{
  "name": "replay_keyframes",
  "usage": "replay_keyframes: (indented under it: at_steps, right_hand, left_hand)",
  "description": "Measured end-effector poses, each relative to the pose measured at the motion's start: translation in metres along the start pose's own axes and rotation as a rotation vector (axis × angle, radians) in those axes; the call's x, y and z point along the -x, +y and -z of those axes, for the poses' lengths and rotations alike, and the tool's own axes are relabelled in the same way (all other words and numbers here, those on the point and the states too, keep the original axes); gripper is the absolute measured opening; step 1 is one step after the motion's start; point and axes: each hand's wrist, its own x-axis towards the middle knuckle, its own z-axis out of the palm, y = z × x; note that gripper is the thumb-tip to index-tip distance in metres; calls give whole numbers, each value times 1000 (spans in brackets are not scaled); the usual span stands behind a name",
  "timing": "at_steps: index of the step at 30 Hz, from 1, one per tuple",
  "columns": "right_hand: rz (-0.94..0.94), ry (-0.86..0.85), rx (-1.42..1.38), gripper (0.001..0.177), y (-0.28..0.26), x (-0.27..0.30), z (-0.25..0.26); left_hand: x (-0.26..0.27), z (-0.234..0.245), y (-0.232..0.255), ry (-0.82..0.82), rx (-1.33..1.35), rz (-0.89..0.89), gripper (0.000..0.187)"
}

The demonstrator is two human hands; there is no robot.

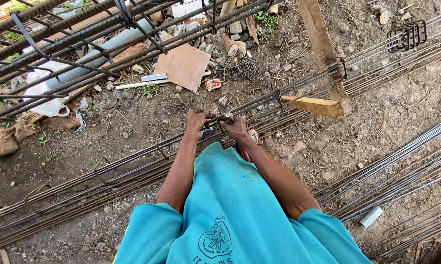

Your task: The person uses pliers to twist and secure wire ties around the intersections of a rebar grid. They repeatedly grab wire ties, loop them around the steel bars, and tighten them to fasten the structure together.

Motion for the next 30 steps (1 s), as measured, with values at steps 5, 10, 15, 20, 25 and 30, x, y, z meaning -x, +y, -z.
replay_keyframes:
  at_steps: [5, 10, 15, 20, 25, 30]
  right_hand:
    - [-94, 36, 89, 82, 0, -9, -10]
    - [-108, 46, 26, 53, 16, -32, -13]
    - [-151, 72, 0, 59, -3, -22, -12]
    - [-44, 29, -41, 34, 43, -45, -23]
    - [-59, 30, -83, 28, 64, -61, -36]
    - [-17, -42, -492, 12, -14, 10, -2]
  left_hand:
    - [31, 0, 29, -33, 118, -17, 24]
    - [33, 9, 36, -115, 46, -45, 21]
    - [5, 8, 8, -85, 87, -25, 21]
    - [-13, 9, -13, -39, 58, -78, 20]
    - [2, -6, -11, 62, 58, -74, 16]
    - [-11, -5, -24, 102, -15, -96, 12]
